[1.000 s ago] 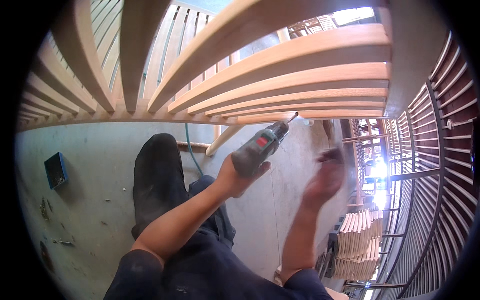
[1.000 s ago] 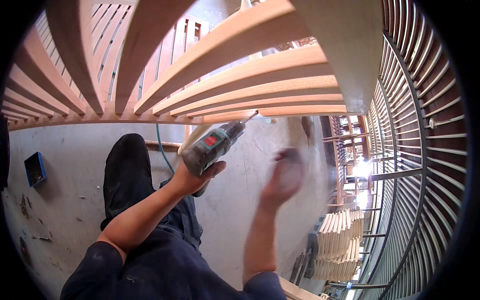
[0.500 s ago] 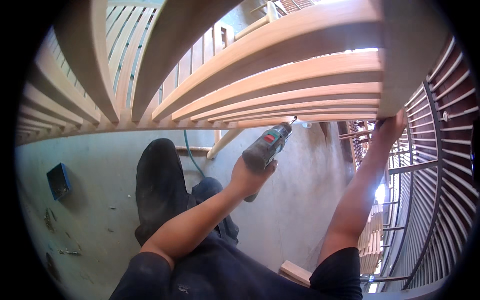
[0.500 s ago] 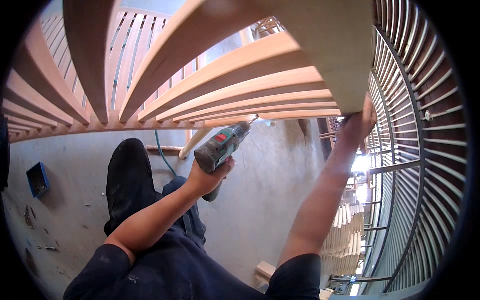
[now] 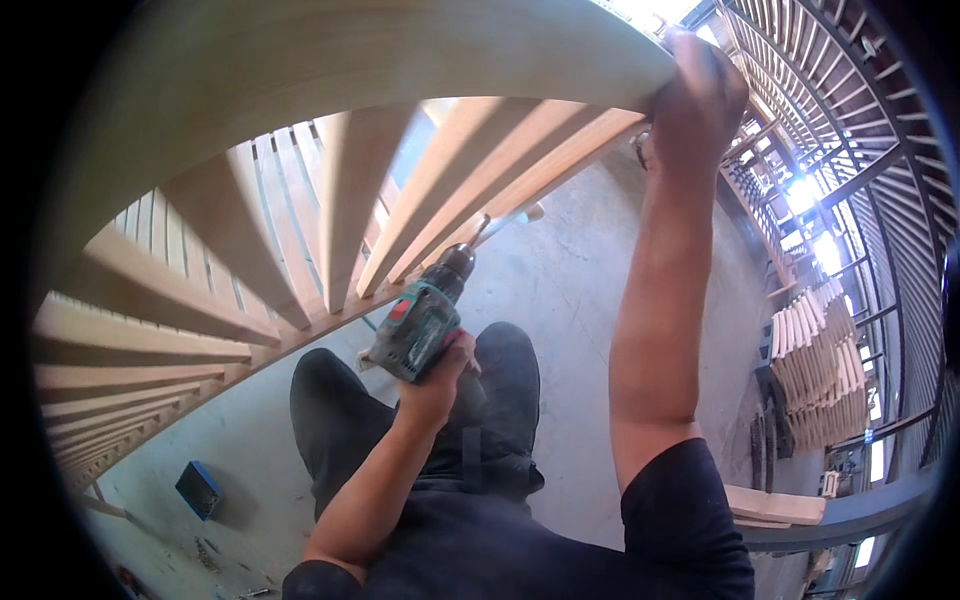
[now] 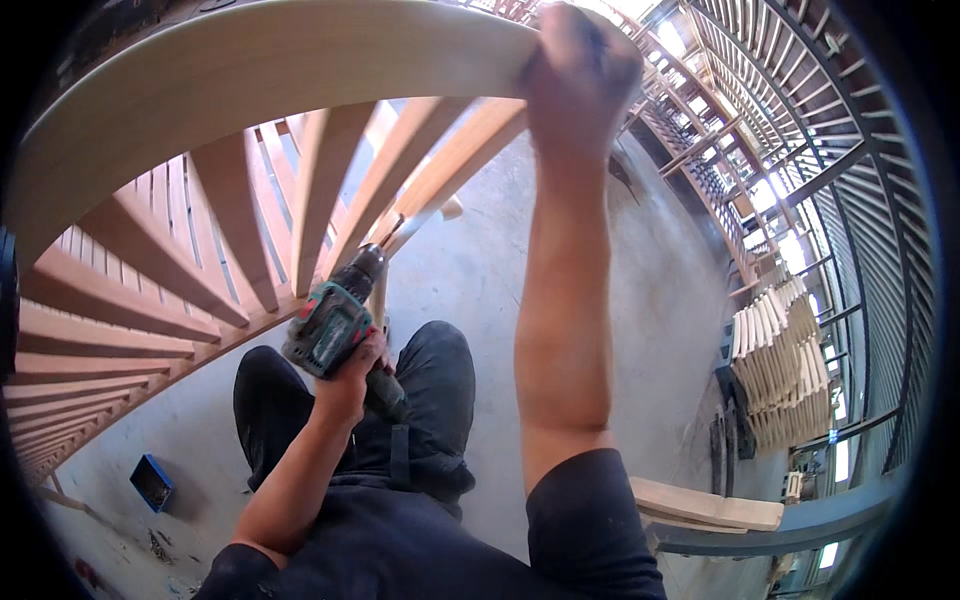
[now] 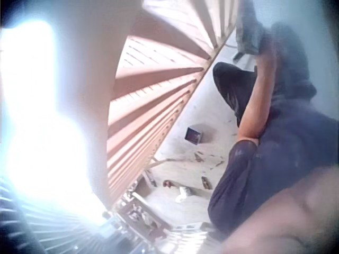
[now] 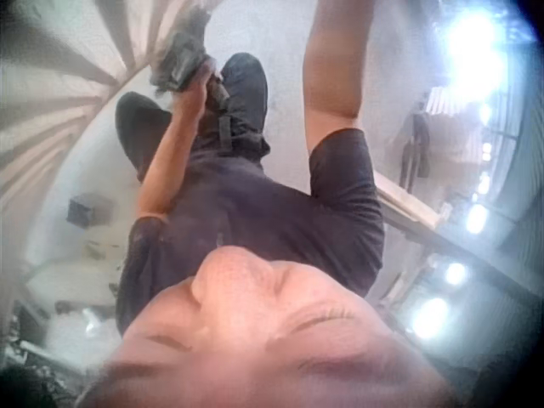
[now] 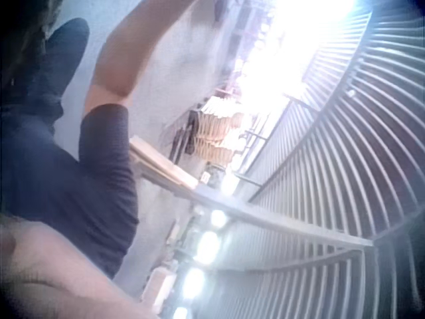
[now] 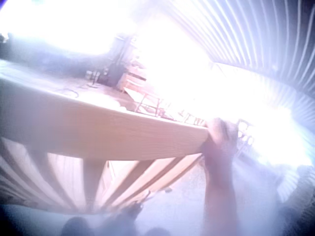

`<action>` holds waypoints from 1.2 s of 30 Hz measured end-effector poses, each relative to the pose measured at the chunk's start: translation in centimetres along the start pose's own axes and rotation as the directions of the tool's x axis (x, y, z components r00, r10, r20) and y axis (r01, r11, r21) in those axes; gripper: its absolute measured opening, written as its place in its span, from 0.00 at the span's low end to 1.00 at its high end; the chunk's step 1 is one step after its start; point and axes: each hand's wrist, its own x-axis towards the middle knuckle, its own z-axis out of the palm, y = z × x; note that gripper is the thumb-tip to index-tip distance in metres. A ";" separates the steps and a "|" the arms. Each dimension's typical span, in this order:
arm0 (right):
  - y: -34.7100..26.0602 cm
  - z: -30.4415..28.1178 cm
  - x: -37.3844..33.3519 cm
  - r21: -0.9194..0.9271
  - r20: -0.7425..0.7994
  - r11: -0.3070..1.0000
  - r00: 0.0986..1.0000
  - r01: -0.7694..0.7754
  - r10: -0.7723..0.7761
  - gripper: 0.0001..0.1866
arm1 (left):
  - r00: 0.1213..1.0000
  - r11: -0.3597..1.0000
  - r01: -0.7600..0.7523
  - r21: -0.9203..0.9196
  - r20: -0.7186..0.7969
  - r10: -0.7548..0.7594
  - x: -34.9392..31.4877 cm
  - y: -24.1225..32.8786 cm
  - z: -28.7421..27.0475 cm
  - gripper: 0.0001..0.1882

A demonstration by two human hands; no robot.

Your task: The person assembles a wooden chair by attaching the backrest slats to the frame. They use a cordless drill to drive screws and a pneumatic nail gun to secure joints, working while sitting on the floor in a workshop.

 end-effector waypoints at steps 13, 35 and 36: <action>5.6 4.3 -0.1 0.861 0.410 0.304 0.910 -0.408 0.058 0.13 | 0.953 0.955 0.231 -0.188 -0.156 -0.261 -1.0 2.4 4.3 0.19; 6.3 5.9 -2.2 0.922 0.387 0.213 0.808 -0.324 -0.445 0.21 | 0.922 0.958 0.244 -0.149 -0.272 -0.277 -2.0 2.8 4.9 0.13; 6.3 6.0 -2.3 0.923 0.383 0.214 0.808 -0.319 -0.447 0.20 | 0.924 0.956 0.248 -0.159 -0.258 -0.283 -1.9 2.7 5.0 0.13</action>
